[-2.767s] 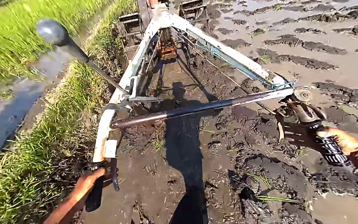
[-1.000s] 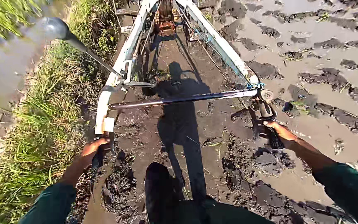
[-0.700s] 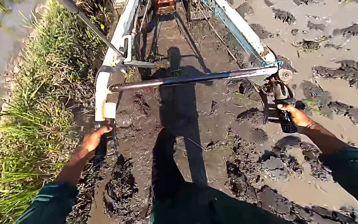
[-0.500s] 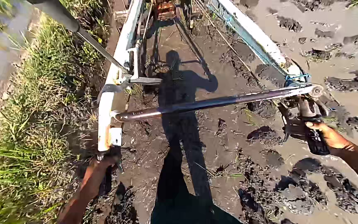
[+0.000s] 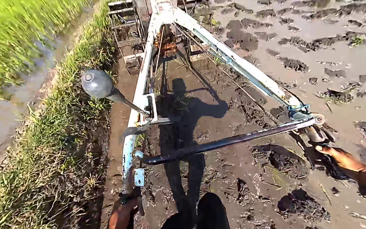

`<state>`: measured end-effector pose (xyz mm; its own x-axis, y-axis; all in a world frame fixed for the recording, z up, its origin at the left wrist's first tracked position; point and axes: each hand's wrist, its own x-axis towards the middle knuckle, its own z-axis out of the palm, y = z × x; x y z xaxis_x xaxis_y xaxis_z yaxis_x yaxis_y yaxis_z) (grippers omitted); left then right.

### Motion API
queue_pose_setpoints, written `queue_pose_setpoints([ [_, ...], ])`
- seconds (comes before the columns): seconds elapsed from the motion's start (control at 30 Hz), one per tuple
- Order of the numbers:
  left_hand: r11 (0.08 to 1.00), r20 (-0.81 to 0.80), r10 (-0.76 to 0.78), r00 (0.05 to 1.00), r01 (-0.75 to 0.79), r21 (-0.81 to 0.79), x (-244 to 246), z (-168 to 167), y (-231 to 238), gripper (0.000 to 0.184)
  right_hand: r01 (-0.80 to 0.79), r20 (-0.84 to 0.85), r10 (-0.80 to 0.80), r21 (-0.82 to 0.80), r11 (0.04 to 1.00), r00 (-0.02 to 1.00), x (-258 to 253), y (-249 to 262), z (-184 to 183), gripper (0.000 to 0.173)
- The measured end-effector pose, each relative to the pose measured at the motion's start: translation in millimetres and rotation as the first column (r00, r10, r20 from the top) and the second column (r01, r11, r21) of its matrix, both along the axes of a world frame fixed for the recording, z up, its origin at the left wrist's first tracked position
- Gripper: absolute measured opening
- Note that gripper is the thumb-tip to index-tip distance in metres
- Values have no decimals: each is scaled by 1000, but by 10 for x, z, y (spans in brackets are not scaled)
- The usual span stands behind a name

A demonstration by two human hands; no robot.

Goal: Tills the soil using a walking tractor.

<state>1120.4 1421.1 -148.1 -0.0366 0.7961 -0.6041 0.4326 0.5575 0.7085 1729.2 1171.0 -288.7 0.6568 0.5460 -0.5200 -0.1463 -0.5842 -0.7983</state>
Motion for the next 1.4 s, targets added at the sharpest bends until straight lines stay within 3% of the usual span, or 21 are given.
queue_pose_setpoints([
  [0.07,1000,-7,17,1000,-17,-19,288,25,207,29,10,28,-10,-18,1000,1000,221,265,-14,39],
  [0.2,1000,18,-5,1000,4,26,706,-45,618,14,10,45,-10,-10,1000,999,712,813,-113,40],
  [0.37,997,19,51,998,-52,59,1170,-402,1281,18,19,125,-16,-22,1000,992,1315,1599,-64,39],
  [0.43,987,-118,30,993,-11,158,1354,-389,1518,26,-14,170,23,-53,998,985,1496,1934,28,40],
  [0.5,960,-382,-20,924,124,251,1377,-330,1812,38,-57,203,74,-90,994,976,1507,2242,165,40],
  [0.6,941,-699,26,715,219,259,1124,-182,2396,59,-64,162,87,-144,988,983,1015,2741,444,40],
  [0.73,936,-855,112,506,236,262,458,-252,3343,73,-97,40,103,-139,986,994,93,3377,697,36],
  [0.83,954,-853,147,501,155,255,220,-156,4049,63,-177,-131,176,0,984,976,-445,3806,702,34],
  [0.93,943,-814,206,543,113,313,-312,-288,4760,51,-271,-303,284,87,959,910,-799,4219,572,41],
  [1.0,954,-808,149,570,132,269,-471,-232,5151,46,-271,-334,287,96,958,898,-891,4507,460,43],
  [1.1,939,-854,35,518,275,205,-387,-345,5607,51,-169,-268,204,149,974,941,-510,4836,230,39],
  [1.17,934,-861,8,509,303,188,80,-284,5654,51,-142,-202,170,142,980,965,-103,5024,183,41],
  [1.33,941,-825,-78,559,314,123,1004,19,6071,55,-95,144,109,-100,990,984,546,5686,386,43],
  [1.4,932,-802,-110,586,341,121,1231,28,6294,56,-75,255,98,-98,992,962,848,5977,413,39],
])
